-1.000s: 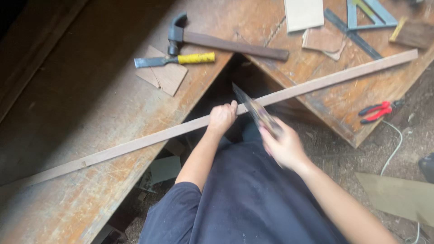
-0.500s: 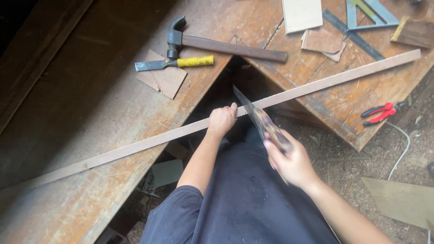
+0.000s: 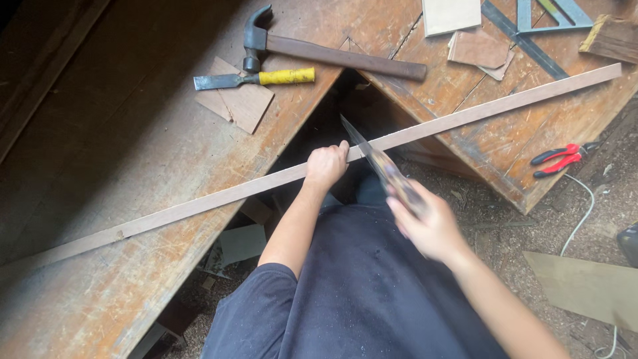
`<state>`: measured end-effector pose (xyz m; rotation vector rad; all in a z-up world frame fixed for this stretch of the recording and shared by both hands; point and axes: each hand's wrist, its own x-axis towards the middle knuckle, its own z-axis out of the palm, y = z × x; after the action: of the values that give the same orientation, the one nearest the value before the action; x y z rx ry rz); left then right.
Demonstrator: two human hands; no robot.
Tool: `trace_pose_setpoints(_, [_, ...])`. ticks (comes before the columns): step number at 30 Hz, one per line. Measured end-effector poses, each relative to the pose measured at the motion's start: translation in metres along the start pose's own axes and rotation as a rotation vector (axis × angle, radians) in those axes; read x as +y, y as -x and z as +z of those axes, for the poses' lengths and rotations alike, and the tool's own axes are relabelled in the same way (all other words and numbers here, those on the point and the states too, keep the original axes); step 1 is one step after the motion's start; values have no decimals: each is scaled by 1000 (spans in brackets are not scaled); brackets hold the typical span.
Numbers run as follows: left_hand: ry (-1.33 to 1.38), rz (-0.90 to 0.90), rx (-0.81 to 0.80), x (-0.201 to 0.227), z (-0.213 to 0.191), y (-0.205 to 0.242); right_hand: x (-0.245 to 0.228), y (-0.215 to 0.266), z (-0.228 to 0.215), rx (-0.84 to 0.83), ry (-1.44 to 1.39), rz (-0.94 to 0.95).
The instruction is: The person uses a hand saw to cut a thin wooden strip on a workbench. They hold the wood with one hand and saw with the other, completing one cut and then repositioning to begin a second cut.
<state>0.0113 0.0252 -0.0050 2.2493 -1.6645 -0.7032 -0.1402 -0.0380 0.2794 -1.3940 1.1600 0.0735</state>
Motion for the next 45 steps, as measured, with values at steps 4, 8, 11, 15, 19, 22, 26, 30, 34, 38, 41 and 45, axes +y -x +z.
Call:
trace_pose_setpoints(4, [20, 13, -58, 2, -29, -1, 34, -54, 23, 53, 152, -116])
trace_pose_setpoints(8, [179, -29, -150, 9, -47, 3, 60, -53, 9, 86, -95, -74])
trace_pose_setpoints(11, [272, -99, -174, 5, -54, -9, 46, -50, 11, 181, -59, -184])
trace_pose_setpoints(15, [248, -24, -217, 2, -46, -7, 26, -42, 21, 275, 163, -229])
trace_pose_setpoints(19, [157, 3, -205, 1, -38, -3, 27, -48, 15, 192, 114, -108])
trace_pose_setpoints(22, [105, 34, -160, 0, -32, -1, 32, -51, 15, 211, 132, -26])
trace_pose_setpoints(26, [78, 58, -106, -1, -29, -6, 16, -26, 17, 230, 182, 57])
trace_pose_setpoints(30, [55, 70, -86, -5, -27, -6, -2, 42, -8, 188, 71, 67])
trace_pose_setpoints(34, [63, 59, -109, -5, -27, -8, 8, 108, -57, 77, 72, -116])
trace_pose_setpoints(38, [72, 53, -123, -6, -28, -8, 11, 118, -76, 101, 87, -3])
trace_pose_setpoints(41, [62, 54, -100, -7, -27, -9, -19, 88, -59, 132, 96, 32])
trace_pose_setpoints(45, [73, 73, -86, -5, -19, -5, -32, -11, 8, 206, 100, 128])
